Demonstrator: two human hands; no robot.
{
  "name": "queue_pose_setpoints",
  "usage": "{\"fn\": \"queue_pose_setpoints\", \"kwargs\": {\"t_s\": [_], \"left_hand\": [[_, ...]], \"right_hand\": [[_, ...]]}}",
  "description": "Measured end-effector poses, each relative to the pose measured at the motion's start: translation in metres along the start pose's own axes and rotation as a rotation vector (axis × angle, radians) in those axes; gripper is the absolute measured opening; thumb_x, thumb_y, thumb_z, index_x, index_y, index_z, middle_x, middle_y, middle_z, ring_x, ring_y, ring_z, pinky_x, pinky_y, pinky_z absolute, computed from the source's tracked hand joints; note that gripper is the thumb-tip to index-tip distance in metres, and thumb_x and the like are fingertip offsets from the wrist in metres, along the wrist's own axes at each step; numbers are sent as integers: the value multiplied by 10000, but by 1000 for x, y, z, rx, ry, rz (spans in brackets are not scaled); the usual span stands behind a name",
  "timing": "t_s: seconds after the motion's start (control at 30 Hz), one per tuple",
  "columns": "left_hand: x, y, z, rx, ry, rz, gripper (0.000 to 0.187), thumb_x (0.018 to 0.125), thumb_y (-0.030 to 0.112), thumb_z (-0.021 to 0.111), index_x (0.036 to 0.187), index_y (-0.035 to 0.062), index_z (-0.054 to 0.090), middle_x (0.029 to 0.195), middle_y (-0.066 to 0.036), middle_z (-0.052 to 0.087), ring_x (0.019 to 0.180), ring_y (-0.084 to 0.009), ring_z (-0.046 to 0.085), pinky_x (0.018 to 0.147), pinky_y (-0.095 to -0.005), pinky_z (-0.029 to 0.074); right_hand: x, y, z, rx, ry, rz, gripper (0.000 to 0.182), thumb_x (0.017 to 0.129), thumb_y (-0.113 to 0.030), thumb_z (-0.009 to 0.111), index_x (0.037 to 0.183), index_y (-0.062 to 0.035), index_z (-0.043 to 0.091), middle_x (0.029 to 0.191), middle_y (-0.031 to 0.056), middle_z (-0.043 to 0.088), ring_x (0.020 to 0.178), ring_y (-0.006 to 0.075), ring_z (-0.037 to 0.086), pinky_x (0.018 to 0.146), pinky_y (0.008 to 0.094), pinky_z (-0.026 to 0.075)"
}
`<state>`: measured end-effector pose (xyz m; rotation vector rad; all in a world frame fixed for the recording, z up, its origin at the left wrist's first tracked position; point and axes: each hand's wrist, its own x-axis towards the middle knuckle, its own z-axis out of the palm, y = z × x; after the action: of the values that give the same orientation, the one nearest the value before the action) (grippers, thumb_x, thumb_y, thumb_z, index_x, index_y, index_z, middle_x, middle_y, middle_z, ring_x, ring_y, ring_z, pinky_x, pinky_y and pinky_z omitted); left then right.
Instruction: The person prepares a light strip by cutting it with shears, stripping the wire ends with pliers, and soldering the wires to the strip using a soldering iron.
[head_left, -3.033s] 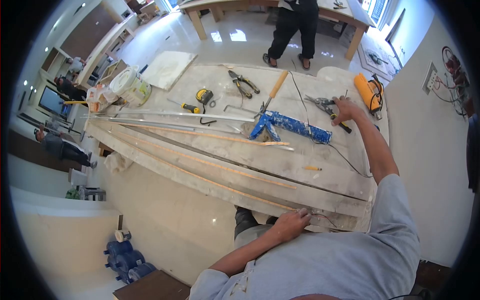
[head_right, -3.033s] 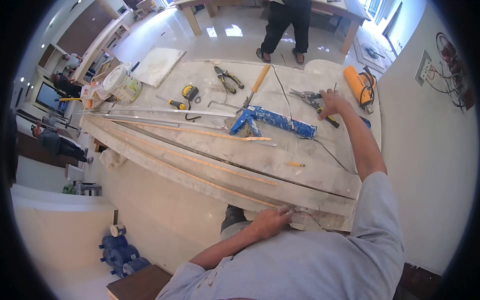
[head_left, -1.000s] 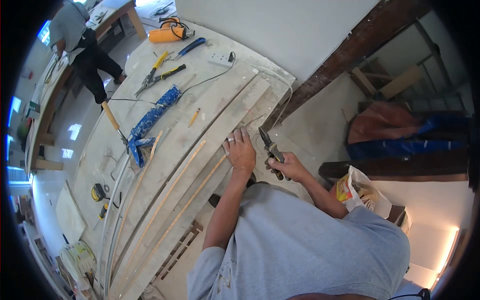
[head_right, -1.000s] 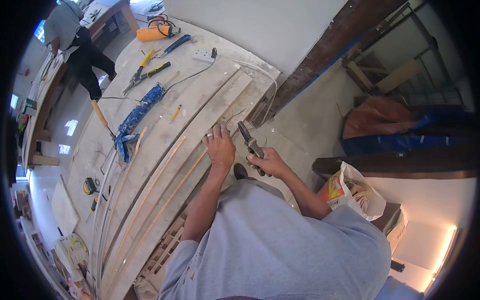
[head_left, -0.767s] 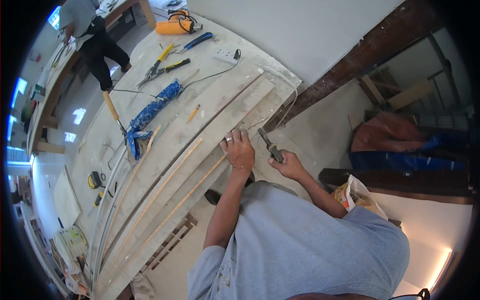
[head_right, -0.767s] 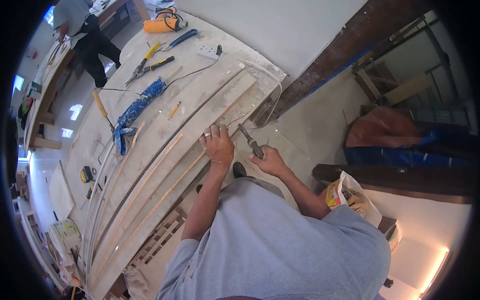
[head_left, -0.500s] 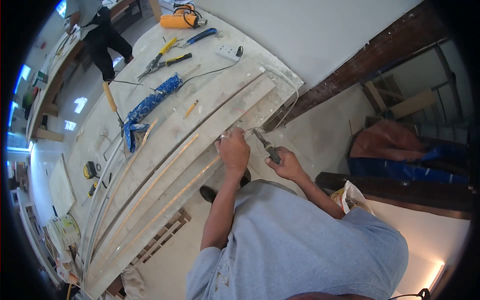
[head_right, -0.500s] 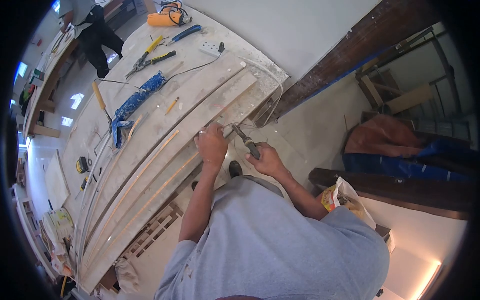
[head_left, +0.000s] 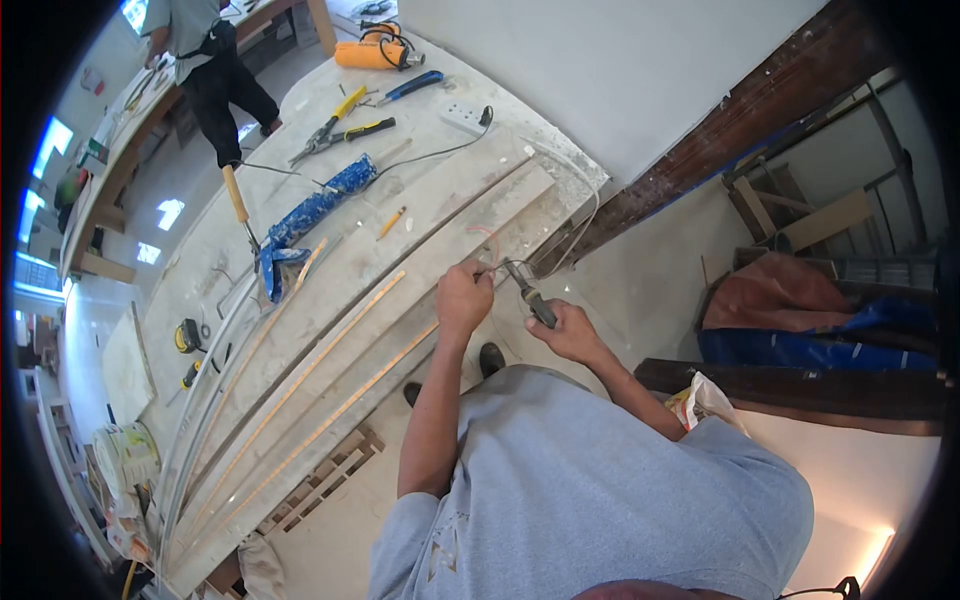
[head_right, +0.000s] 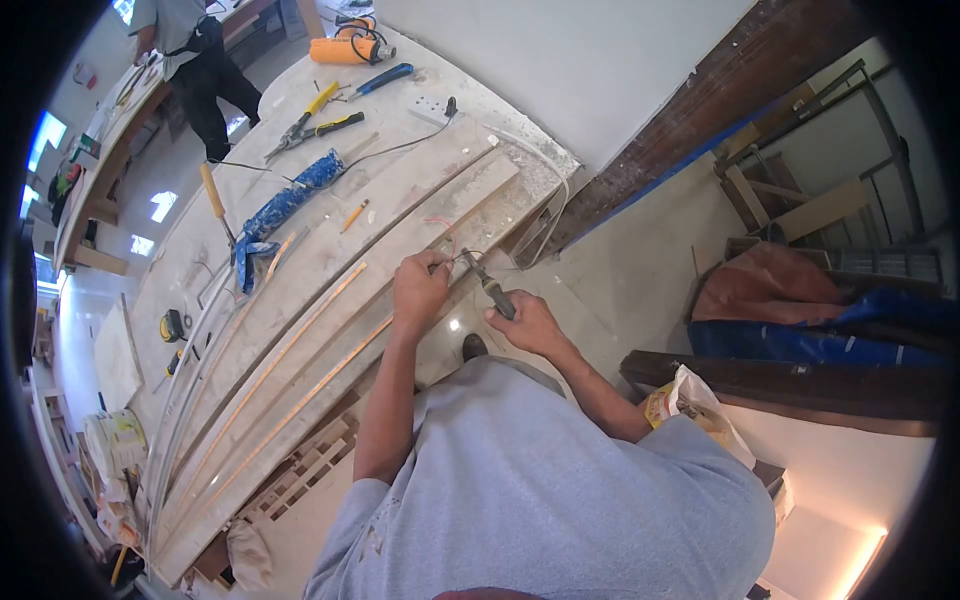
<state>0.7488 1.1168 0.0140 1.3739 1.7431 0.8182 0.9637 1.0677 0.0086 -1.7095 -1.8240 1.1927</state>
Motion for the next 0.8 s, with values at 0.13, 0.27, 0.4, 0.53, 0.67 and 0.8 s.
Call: {"fn": "queue_pose_setpoints", "kwargs": {"t_s": [0.13, 0.27, 0.4, 0.53, 0.67, 0.8], "left_hand": [[5, 2, -6, -17, -52, -36, 218, 869, 233, 696, 996, 80, 786, 916, -189, 753, 877, -361, 731, 798, -447, 562], [11, 0, -6, 21, -56, -49, 225, 872, 237, 694, 1009, 85, 786, 927, -183, 758, 894, -361, 734, 813, -445, 566], [13, 1, -8, 73, -37, -43, 229, 872, 251, 694, 1020, 104, 789, 939, -173, 762, 916, -361, 735, 828, -446, 573], [10, 3, -8, 120, -24, -22, 228, 873, 261, 695, 1027, 125, 791, 942, -171, 762, 915, -366, 732, 829, -454, 573], [7, 4, -6, 130, -37, -32, 233, 863, 244, 697, 1024, 105, 793, 929, -187, 759, 897, -361, 738, 818, -439, 572], [7, 6, -9, 99, -39, -36, 237, 852, 220, 696, 1009, 70, 790, 919, -204, 756, 873, -353, 745, 803, -420, 571]], "right_hand": [[0, -5, 3, -10, 12, -19, 468, 878, -408, 736, 833, 49, 643, 859, 191, 658, 788, 323, 645, 731, 427, 499], [-3, -11, 5, -13, 9, 32, 498, 873, -431, 737, 788, 44, 614, 818, 194, 643, 750, 328, 637, 707, 441, 490], [-7, -5, 9, -34, 24, 19, 510, 869, -443, 738, 789, 45, 614, 796, 198, 634, 745, 330, 635, 705, 443, 490], [-5, -4, 14, -19, 48, 3, 528, 861, -455, 740, 784, 51, 607, 792, 212, 630, 751, 355, 637, 701, 452, 491], [0, -11, 13, -29, 64, 42, 554, 846, -474, 749, 764, 55, 604, 778, 223, 627, 750, 377, 639, 696, 464, 487], [6, -5, 17, -67, 106, 8, 574, 840, -490, 753, 758, 58, 606, 759, 220, 625, 735, 380, 638, 684, 464, 485]]}}
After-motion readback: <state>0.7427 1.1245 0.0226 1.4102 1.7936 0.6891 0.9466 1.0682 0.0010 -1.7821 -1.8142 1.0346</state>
